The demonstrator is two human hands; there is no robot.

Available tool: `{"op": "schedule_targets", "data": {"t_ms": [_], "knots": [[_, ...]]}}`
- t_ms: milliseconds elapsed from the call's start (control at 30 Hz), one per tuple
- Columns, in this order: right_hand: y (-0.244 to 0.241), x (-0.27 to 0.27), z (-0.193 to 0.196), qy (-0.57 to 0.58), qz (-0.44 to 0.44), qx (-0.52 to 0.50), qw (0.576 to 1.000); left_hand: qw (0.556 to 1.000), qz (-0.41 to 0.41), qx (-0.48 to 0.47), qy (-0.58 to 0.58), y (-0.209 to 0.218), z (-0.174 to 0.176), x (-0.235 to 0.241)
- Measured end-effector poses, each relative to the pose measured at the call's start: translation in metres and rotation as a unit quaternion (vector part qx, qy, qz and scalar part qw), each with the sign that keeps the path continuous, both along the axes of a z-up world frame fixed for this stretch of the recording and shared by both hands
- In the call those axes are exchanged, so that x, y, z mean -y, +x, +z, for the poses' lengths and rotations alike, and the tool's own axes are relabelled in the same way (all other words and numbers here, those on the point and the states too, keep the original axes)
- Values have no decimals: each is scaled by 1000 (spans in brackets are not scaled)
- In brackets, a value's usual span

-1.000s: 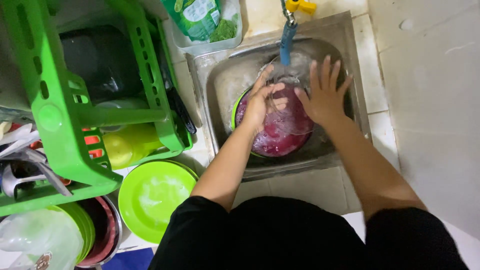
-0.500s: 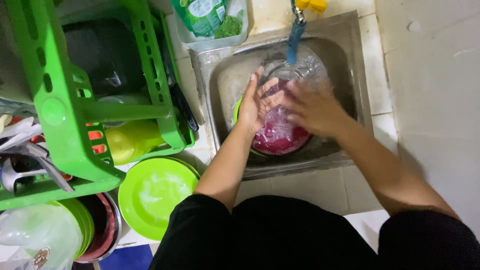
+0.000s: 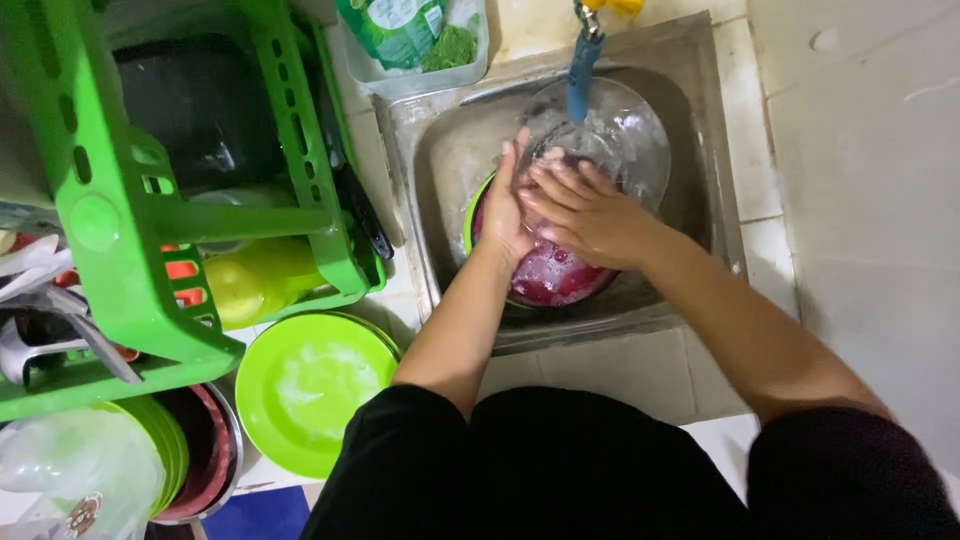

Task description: Washing various dishes including plates and bowls in a kitchen sink.

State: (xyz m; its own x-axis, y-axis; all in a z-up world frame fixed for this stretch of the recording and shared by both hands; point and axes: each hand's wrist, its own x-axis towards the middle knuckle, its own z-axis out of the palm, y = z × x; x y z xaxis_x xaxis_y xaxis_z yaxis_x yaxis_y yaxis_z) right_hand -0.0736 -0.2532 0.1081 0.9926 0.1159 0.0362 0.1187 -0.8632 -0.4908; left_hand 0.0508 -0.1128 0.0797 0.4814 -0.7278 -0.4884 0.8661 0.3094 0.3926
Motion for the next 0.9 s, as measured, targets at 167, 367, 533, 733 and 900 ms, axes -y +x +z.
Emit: {"op": "schedule_targets", "data": {"t_ms": [167, 367, 533, 733, 900], "knots": [[6, 24, 41, -189, -40, -114, 975, 999, -21, 19, 32, 3, 8, -6], [37, 6, -1, -134, -185, -50, 972, 999, -39, 27, 15, -11, -23, 5], [14, -15, 5, 19, 0, 0, 1000, 1000, 10, -19, 9, -4, -8, -2], [-8, 41, 16, -177, -30, -65, 982, 999, -30, 19, 9, 5, 1, -9], [30, 22, 23, -174, -167, -48, 969, 998, -57, 9, 6, -2, -11, 1]]}}
